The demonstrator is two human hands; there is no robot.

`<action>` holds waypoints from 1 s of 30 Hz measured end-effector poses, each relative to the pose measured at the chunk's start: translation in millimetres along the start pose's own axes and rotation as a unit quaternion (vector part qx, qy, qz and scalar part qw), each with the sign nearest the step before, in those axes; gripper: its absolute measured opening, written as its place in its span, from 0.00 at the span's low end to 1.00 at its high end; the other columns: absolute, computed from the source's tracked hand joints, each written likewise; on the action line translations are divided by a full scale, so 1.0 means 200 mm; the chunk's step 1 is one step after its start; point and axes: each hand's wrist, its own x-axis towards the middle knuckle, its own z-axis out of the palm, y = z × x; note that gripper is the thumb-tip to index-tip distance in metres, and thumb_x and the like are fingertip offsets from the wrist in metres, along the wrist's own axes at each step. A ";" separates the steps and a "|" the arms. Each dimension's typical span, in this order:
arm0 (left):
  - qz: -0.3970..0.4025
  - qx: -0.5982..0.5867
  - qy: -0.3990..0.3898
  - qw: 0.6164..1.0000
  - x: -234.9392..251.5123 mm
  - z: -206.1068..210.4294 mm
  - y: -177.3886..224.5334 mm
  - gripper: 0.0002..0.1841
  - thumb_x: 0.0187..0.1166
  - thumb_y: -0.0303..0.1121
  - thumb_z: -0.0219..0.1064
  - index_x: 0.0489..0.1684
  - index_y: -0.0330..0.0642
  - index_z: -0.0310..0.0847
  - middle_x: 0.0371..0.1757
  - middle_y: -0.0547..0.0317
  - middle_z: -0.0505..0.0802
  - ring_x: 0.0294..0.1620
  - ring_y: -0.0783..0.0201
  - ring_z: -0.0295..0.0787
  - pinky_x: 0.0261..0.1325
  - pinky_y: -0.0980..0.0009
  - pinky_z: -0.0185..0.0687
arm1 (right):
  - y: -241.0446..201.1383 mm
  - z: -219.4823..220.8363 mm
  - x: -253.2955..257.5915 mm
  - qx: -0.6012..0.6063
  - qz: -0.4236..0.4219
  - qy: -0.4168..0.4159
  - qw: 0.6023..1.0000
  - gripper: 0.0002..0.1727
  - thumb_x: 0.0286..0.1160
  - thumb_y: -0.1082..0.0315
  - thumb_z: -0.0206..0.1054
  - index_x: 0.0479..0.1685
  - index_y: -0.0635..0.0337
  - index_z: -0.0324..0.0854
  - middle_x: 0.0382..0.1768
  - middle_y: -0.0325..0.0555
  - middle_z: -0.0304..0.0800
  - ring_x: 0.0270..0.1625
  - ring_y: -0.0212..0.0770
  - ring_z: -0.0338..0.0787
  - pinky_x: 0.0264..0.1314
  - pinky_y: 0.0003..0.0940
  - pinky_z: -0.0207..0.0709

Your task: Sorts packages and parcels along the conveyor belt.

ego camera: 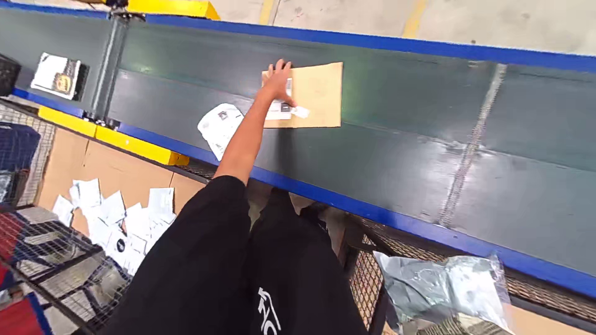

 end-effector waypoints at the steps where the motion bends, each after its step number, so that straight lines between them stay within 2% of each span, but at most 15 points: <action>1: 0.009 0.013 -0.003 1.000 0.05 0.00 0.06 0.79 0.20 0.63 0.94 0.94 0.55 0.54 0.92 0.42 0.59 0.90 0.28 0.49 0.75 0.20 0.58 | -0.08 0.15 -0.20 -0.015 0.003 -0.005 1.000 0.27 0.95 0.64 0.19 0.86 0.62 0.48 0.69 0.49 0.76 0.65 0.29 0.81 0.64 0.27 0.78; 3: 0.015 0.004 -0.025 1.000 0.11 -0.01 0.16 0.73 0.26 0.60 0.95 0.90 0.48 0.60 0.85 0.36 0.69 0.86 0.29 0.59 0.76 0.23 0.61 | -0.09 0.24 -0.38 -0.028 -0.030 -0.073 0.996 0.25 0.92 0.65 0.19 0.79 0.65 0.48 0.63 0.47 0.76 0.61 0.24 0.82 0.59 0.20 0.80; 6: 0.078 -0.049 -0.085 0.992 0.12 -0.04 0.23 0.45 0.60 0.55 0.84 0.74 0.33 0.76 0.71 0.32 0.84 0.77 0.34 0.76 0.76 0.31 0.66 | 0.01 0.22 -0.41 -0.024 -0.061 -0.085 0.994 0.29 0.96 0.65 0.24 0.90 0.71 0.40 0.80 0.60 0.65 0.75 0.35 0.75 0.75 0.28 0.71; 8: 0.178 -0.136 -0.116 0.968 0.02 -0.14 0.23 0.29 0.73 0.47 0.77 0.61 0.28 0.83 0.60 0.35 0.90 0.65 0.41 0.86 0.72 0.41 0.76 | 0.14 0.09 -0.22 -0.039 -0.074 -0.080 0.993 0.27 0.96 0.60 0.22 0.86 0.63 0.48 0.73 0.46 0.73 0.70 0.26 0.78 0.70 0.23 0.76; 10: 0.223 -0.240 -0.118 0.937 -0.17 -0.29 0.18 0.23 0.73 0.43 0.77 0.56 0.32 0.87 0.51 0.45 0.94 0.53 0.55 0.93 0.66 0.51 0.85 | 0.32 -0.12 0.05 0.018 -0.087 -0.130 0.987 0.26 0.97 0.56 0.26 0.83 0.55 0.56 0.66 0.36 0.80 0.66 0.23 0.81 0.68 0.24 0.79; 12: 0.182 -0.245 -0.121 0.945 -0.38 -0.38 0.07 0.22 0.71 0.44 0.79 0.53 0.35 0.87 0.45 0.48 0.95 0.46 0.57 0.94 0.59 0.51 0.88 | 0.53 -0.39 0.39 0.095 -0.073 -0.246 0.962 0.26 0.95 0.49 0.39 0.80 0.49 0.68 0.65 0.32 0.88 0.67 0.26 0.86 0.68 0.30 0.83; 14: 0.088 -0.188 -0.133 0.969 -0.55 -0.30 -0.07 0.24 0.70 0.46 0.81 0.53 0.33 0.87 0.45 0.40 0.94 0.47 0.46 0.93 0.58 0.40 0.86 | 0.55 -0.39 0.43 0.126 -0.039 -0.281 0.950 0.22 0.89 0.46 0.53 0.70 0.46 0.76 0.57 0.29 0.92 0.61 0.26 0.89 0.66 0.29 0.84; 16: 0.008 -0.122 -0.130 0.984 -0.68 -0.08 -0.14 0.34 0.63 0.48 0.85 0.59 0.27 0.84 0.57 0.24 0.88 0.59 0.29 0.86 0.64 0.29 0.78 | 0.48 -0.29 0.37 0.147 -0.019 -0.279 0.949 0.17 0.89 0.48 0.54 0.59 0.44 0.83 0.49 0.28 0.95 0.54 0.24 0.92 0.59 0.26 0.86; 18: -0.035 -0.113 -0.116 0.986 -0.78 0.11 -0.07 0.49 0.54 0.51 0.89 0.73 0.26 0.74 0.74 0.22 0.77 0.75 0.25 0.73 0.74 0.28 0.68 | 0.43 -0.25 0.38 0.138 -0.004 -0.263 0.955 0.17 0.90 0.49 0.51 0.48 0.40 0.87 0.42 0.25 0.97 0.46 0.21 0.93 0.50 0.23 0.89; 19: -0.043 -0.124 -0.103 0.986 -0.84 0.16 0.04 0.54 0.51 0.50 0.90 0.78 0.26 0.68 0.74 0.23 0.78 0.75 0.28 0.74 0.76 0.30 0.70 | 0.40 -0.26 0.38 0.137 0.003 -0.251 0.958 0.16 0.90 0.53 0.50 0.47 0.41 0.86 0.40 0.26 0.96 0.43 0.22 0.93 0.48 0.23 0.90; 21: -0.056 -0.180 -0.092 0.978 -0.96 0.22 0.28 0.59 0.48 0.44 0.92 0.84 0.29 0.60 0.71 0.26 0.82 0.73 0.34 0.80 0.76 0.37 0.75 | 0.39 -0.31 0.41 0.161 0.019 -0.209 0.964 0.10 0.82 0.55 0.61 0.50 0.48 0.83 0.38 0.32 0.96 0.41 0.27 0.94 0.46 0.28 0.91; 23: -0.052 -0.297 -0.094 0.949 -1.04 0.34 0.49 0.51 0.49 0.35 0.92 0.80 0.29 0.67 0.68 0.35 0.87 0.67 0.48 0.88 0.72 0.48 0.84 | 0.41 -0.39 0.50 0.210 0.018 -0.185 0.960 0.23 0.68 0.51 0.77 0.56 0.54 0.80 0.39 0.37 0.96 0.42 0.33 0.95 0.48 0.34 0.92; 26: -0.072 -0.444 -0.213 0.867 -1.09 0.50 0.82 0.33 0.71 0.30 0.78 0.77 0.35 0.68 0.60 0.50 0.91 0.54 0.63 0.93 0.58 0.60 0.92 | 0.42 -0.59 0.60 0.274 0.027 -0.120 0.954 0.34 0.55 0.50 0.85 0.59 0.57 0.77 0.40 0.40 0.95 0.43 0.35 0.95 0.50 0.37 0.92; 28: -0.050 -0.464 -0.292 0.835 -1.10 0.56 1.20 0.28 0.78 0.33 0.73 0.76 0.38 0.69 0.58 0.54 0.93 0.53 0.64 0.94 0.57 0.61 0.93 | 0.45 -0.76 0.64 0.312 0.033 -0.060 0.948 0.36 0.52 0.52 0.86 0.60 0.57 0.75 0.39 0.39 0.95 0.41 0.34 0.95 0.49 0.36 0.92; 30: 0.025 -0.457 -0.338 0.822 -1.18 0.61 1.76 0.28 0.79 0.33 0.73 0.76 0.37 0.68 0.58 0.53 0.93 0.54 0.62 0.94 0.58 0.60 0.92 | 0.49 -0.94 0.65 0.346 0.046 -0.002 0.937 0.36 0.50 0.51 0.86 0.58 0.56 0.76 0.38 0.39 0.95 0.40 0.33 0.95 0.47 0.35 0.92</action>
